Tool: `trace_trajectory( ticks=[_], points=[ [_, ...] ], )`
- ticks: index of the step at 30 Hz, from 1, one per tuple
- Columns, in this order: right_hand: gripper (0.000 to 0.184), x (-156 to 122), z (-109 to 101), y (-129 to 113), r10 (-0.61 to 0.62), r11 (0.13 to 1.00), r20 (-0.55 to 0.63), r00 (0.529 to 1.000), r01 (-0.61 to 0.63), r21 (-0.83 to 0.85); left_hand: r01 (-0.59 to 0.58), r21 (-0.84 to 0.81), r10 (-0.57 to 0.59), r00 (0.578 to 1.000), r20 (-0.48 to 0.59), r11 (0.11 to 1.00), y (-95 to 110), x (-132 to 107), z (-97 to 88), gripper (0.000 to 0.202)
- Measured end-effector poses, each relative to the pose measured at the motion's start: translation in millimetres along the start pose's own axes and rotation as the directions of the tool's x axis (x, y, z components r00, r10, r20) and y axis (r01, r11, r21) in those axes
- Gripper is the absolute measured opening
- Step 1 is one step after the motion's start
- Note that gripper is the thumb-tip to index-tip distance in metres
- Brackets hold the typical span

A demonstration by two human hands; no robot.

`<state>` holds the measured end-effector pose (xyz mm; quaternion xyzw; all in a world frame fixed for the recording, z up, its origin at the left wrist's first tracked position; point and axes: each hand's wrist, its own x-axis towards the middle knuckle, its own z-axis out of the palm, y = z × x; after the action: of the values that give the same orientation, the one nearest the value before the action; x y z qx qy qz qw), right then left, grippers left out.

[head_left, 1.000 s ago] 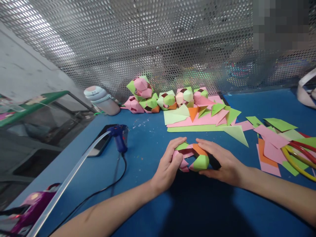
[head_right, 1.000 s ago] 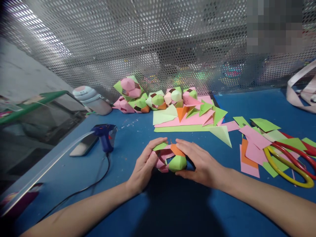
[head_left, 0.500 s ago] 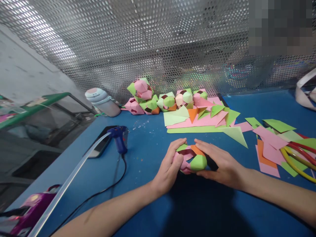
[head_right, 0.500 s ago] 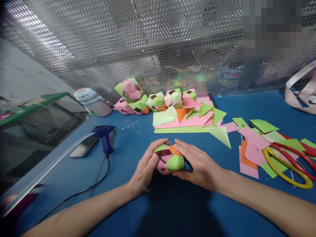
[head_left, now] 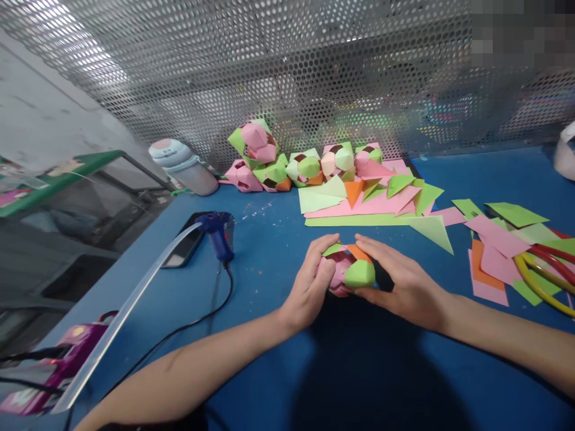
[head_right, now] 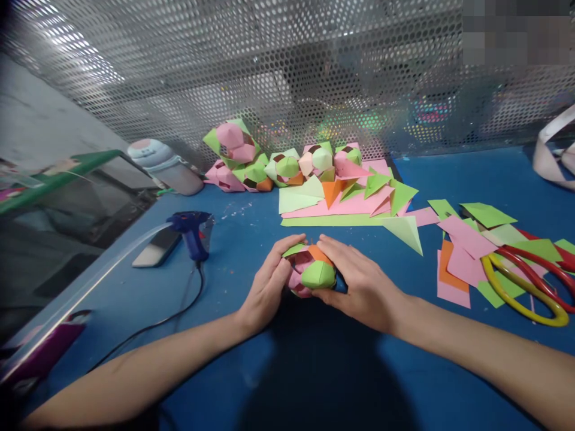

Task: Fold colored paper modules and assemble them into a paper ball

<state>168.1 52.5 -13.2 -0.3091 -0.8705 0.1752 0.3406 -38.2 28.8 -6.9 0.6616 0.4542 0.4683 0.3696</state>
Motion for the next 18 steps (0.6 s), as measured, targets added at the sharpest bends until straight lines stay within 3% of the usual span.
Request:
trace_trajectory(
  ticks=[6,18],
  points=[
    [0.066,1.1,2.4,-4.2,0.025,0.999,-0.027,0.999,-0.025,-0.033,0.07,-0.049,-0.071,0.997,-0.025,0.996,1.4,-0.9,2.5,0.04],
    [0.069,2.8,5.6,-4.0,0.066,0.997,-0.01,0.998,-0.066,-0.046,0.144,0.017,-0.143,0.987,-0.079,0.989,6.1,-2.3,9.2,0.038]
  ],
)
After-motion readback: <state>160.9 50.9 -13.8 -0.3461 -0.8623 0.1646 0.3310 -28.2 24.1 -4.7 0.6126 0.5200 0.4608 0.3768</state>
